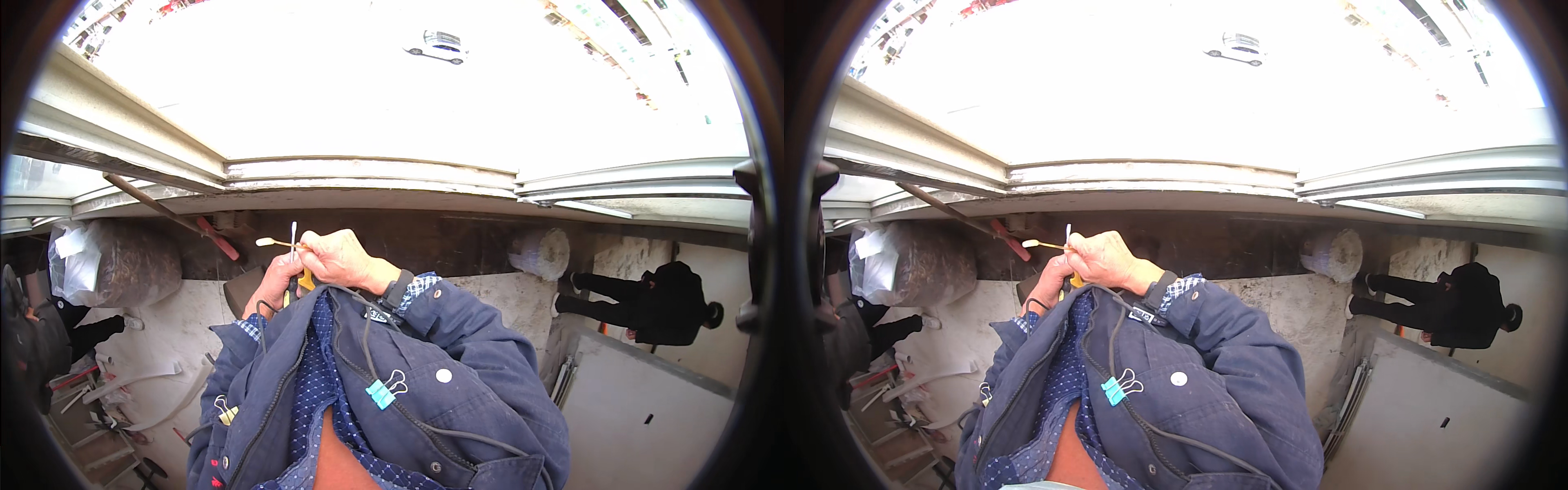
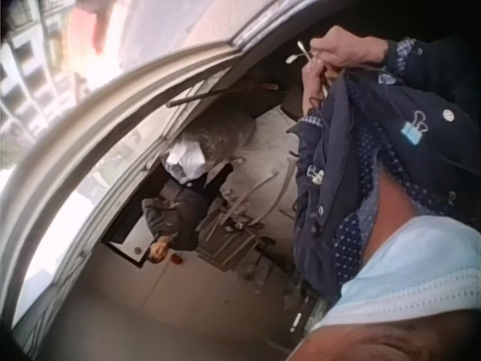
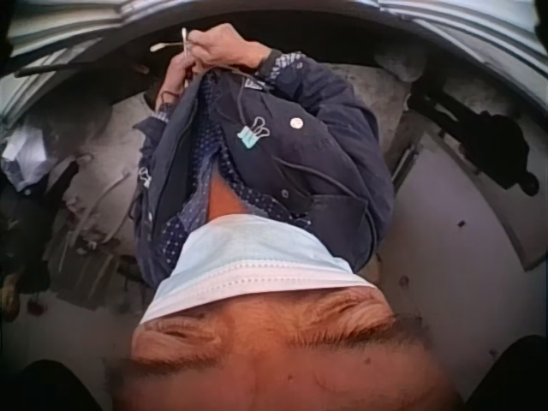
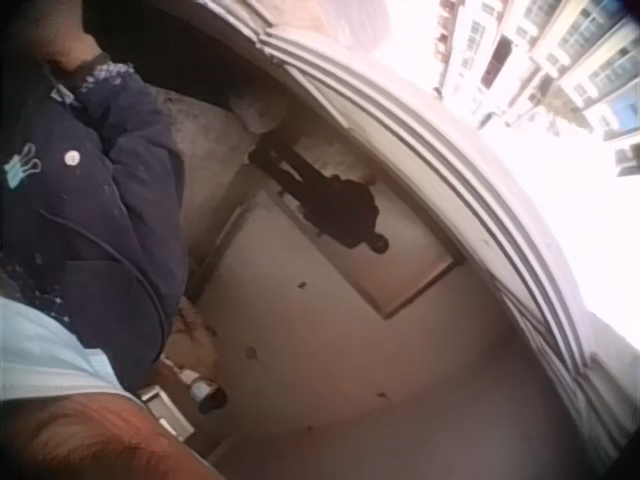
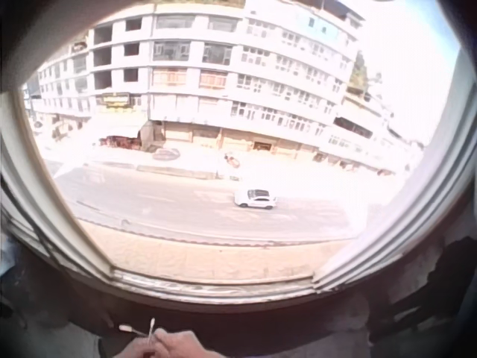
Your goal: The person uses a screwdriver and a small brush to work on the upper window frame, repeatedly scraping and brushing along the seal. The person continues this process along the length of the frame while standing inside a room with a street view outside.
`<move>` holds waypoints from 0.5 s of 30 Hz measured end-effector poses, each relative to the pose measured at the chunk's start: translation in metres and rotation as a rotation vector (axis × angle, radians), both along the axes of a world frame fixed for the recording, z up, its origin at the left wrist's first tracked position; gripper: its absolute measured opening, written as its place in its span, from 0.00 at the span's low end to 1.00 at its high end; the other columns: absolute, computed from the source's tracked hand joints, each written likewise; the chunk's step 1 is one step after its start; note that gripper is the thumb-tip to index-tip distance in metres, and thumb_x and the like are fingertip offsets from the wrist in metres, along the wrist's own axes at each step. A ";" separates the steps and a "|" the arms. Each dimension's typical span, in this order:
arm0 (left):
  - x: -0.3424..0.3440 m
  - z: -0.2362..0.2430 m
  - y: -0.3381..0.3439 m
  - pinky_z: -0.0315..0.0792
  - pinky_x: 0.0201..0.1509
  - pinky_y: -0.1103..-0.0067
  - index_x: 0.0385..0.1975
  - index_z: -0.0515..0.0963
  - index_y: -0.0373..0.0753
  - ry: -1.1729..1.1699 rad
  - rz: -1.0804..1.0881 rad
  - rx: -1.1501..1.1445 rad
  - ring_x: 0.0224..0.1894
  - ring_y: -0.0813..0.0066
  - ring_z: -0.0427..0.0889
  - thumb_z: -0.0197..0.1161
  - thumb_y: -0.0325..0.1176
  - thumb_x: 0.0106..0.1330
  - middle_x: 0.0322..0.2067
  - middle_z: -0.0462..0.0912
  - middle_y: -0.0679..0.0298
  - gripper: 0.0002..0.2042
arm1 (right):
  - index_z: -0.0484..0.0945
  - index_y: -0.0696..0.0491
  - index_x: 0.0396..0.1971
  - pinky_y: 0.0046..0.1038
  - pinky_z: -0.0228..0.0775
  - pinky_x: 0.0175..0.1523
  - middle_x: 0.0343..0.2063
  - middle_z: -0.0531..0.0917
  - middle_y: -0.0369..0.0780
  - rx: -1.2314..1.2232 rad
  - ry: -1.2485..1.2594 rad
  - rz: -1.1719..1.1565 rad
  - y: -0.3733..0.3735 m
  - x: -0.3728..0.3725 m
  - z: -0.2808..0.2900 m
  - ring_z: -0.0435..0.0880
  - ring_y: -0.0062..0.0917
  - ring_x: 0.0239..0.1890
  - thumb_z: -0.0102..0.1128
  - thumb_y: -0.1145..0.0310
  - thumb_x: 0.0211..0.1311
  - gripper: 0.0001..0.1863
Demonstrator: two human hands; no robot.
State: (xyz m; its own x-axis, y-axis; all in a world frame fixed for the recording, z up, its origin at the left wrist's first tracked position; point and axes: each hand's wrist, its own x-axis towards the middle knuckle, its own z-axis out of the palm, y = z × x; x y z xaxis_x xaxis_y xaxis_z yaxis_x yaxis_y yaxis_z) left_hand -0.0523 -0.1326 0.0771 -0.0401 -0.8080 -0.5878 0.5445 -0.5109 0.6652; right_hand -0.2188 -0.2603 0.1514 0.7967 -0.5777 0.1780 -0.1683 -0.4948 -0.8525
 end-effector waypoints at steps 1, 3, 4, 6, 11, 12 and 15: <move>0.000 -0.004 -0.006 0.68 0.19 0.84 0.41 0.81 0.37 -0.092 0.032 0.010 0.16 0.81 0.74 0.62 0.44 0.73 0.30 0.84 0.67 0.14 | 0.77 0.54 0.32 0.41 0.75 0.28 0.20 0.81 0.47 0.017 -0.048 -0.060 -0.003 -0.005 0.001 0.84 0.45 0.24 0.57 0.66 0.66 0.07; 0.017 -0.009 -0.004 0.69 0.20 0.83 0.42 0.80 0.36 -0.183 0.088 0.106 0.16 0.80 0.74 0.61 0.45 0.74 0.32 0.85 0.64 0.15 | 0.76 0.55 0.32 0.37 0.73 0.28 0.19 0.79 0.45 0.118 -0.067 -0.281 -0.018 -0.020 0.001 0.83 0.40 0.22 0.54 0.67 0.70 0.09; 0.022 -0.013 -0.004 0.70 0.20 0.83 0.42 0.79 0.35 -0.215 0.131 0.097 0.16 0.80 0.74 0.60 0.45 0.74 0.34 0.86 0.60 0.16 | 0.76 0.56 0.31 0.35 0.71 0.28 0.18 0.78 0.44 0.205 -0.094 -0.421 -0.033 -0.032 -0.001 0.80 0.36 0.20 0.53 0.66 0.71 0.10; 0.035 -0.023 0.002 0.70 0.19 0.82 0.43 0.79 0.35 -0.244 0.169 0.136 0.15 0.78 0.74 0.59 0.44 0.75 0.35 0.87 0.58 0.16 | 0.74 0.53 0.28 0.22 0.53 0.19 0.14 0.67 0.26 0.432 -0.244 -0.651 -0.066 -0.061 -0.005 0.60 0.13 0.14 0.56 0.62 0.74 0.14; 0.052 -0.065 0.031 0.68 0.16 0.80 0.40 0.79 0.38 -0.313 0.070 0.278 0.13 0.77 0.72 0.58 0.43 0.75 0.30 0.86 0.61 0.13 | 0.71 0.51 0.27 0.21 0.59 0.21 0.16 0.69 0.29 0.753 -0.404 -1.042 -0.105 -0.167 -0.011 0.66 0.13 0.15 0.52 0.61 0.75 0.15; 0.053 -0.075 0.038 0.69 0.16 0.79 0.40 0.79 0.37 -0.328 0.059 0.300 0.14 0.76 0.73 0.56 0.41 0.76 0.30 0.86 0.60 0.13 | 0.74 0.52 0.30 0.21 0.57 0.19 0.16 0.71 0.29 0.636 -0.376 -1.070 -0.110 -0.184 -0.013 0.64 0.13 0.14 0.51 0.61 0.75 0.13; 0.058 -0.108 0.062 0.71 0.18 0.77 0.40 0.79 0.34 -0.397 0.046 0.359 0.19 0.74 0.76 0.53 0.38 0.77 0.30 0.85 0.58 0.13 | 0.79 0.55 0.39 0.21 0.55 0.16 0.19 0.75 0.32 0.327 -0.275 -1.093 -0.120 -0.225 -0.015 0.64 0.15 0.12 0.49 0.62 0.76 0.13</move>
